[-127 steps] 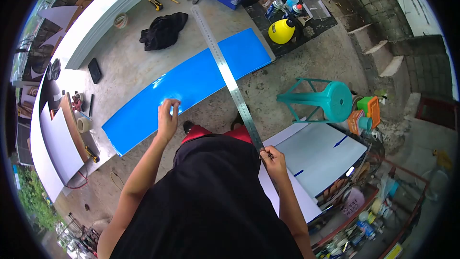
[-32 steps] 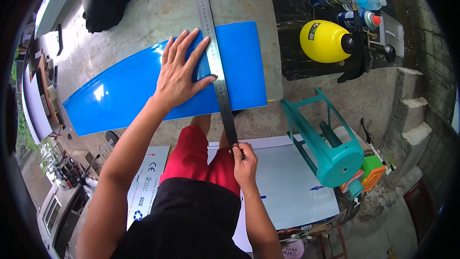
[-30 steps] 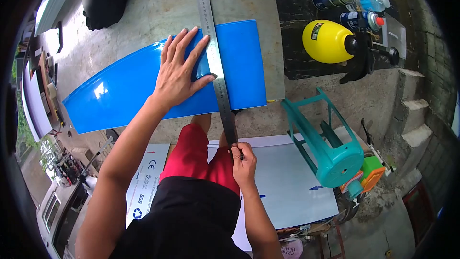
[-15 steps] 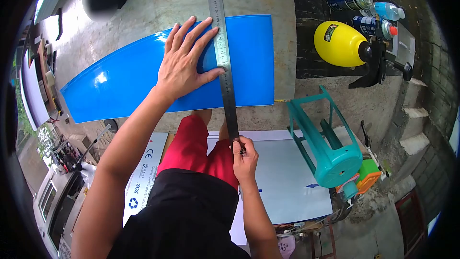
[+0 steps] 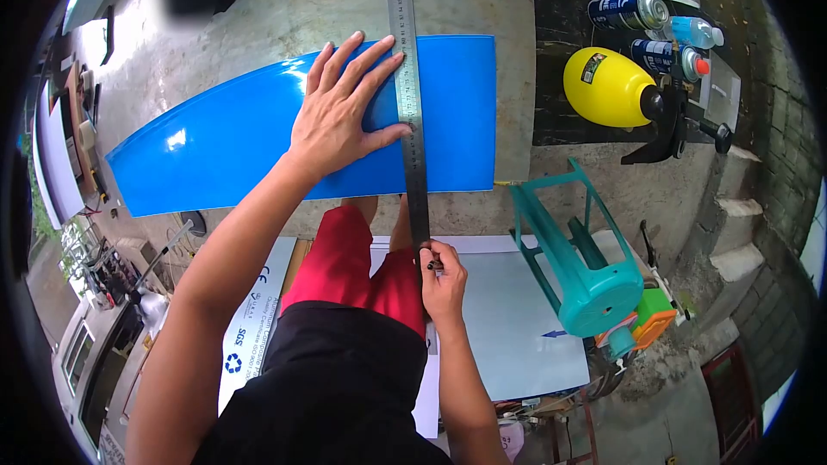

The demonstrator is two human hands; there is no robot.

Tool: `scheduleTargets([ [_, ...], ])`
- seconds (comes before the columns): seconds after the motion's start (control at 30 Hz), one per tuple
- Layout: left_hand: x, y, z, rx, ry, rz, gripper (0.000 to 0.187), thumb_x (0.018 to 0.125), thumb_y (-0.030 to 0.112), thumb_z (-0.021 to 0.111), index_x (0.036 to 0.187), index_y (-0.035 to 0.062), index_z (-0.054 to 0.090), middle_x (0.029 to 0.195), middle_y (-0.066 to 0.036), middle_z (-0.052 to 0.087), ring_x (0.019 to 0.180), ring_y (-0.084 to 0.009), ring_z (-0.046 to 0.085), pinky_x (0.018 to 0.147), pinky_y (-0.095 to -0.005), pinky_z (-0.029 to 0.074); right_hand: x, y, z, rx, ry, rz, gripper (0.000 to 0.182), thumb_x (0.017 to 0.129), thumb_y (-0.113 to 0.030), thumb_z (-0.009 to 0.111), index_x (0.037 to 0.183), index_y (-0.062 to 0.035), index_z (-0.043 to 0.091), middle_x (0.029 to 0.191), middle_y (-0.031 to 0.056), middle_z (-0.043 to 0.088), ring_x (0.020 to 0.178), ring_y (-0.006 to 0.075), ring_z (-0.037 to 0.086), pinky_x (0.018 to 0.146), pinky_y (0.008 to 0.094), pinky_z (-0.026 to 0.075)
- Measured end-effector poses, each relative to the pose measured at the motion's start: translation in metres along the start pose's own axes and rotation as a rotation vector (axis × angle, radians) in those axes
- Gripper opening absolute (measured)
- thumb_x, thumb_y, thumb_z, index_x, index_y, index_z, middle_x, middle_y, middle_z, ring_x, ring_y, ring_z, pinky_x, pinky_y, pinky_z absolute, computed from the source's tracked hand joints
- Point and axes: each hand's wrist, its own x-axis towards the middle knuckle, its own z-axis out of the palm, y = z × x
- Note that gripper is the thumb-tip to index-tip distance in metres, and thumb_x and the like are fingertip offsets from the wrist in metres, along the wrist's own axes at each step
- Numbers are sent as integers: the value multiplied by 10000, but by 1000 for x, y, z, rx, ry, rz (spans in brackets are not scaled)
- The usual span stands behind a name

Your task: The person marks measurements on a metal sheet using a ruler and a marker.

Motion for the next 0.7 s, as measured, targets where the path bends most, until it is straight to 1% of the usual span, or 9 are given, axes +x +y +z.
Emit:
scheduleTargets([
  [0.17,0,-1,1,1,-1,3,1005,792,706,800,1627,247,479,1701,12,425,1603,-299,310,1352,-525,177,0,4,2,83,14,24,174,1080,-140,677,1105,31,693,957,112,708,812,189,752,743,318,589],
  [0.3,0,-1,-1,-7,-16,-4,1019,791,705,801,1638,251,462,1709,11,414,1602,-299,311,1351,-525,177,1,-1,2,81,19,22,164,1081,-124,675,1107,38,692,959,108,703,815,182,746,744,318,592],
  [0.37,0,-1,0,0,-14,1,1031,795,704,798,1653,256,441,1719,8,402,1604,-298,309,1350,-524,175,4,-3,3,106,38,15,227,1116,-217,648,1114,7,688,859,28,674,791,97,610,721,270,512],
  [0.7,0,-1,-1,22,-35,-7,1031,817,719,769,1671,260,418,1736,6,380,1613,-290,296,1348,-523,162,16,-12,5,97,40,-25,227,1112,-203,653,1121,22,681,895,43,688,795,124,660,736,284,533],
])
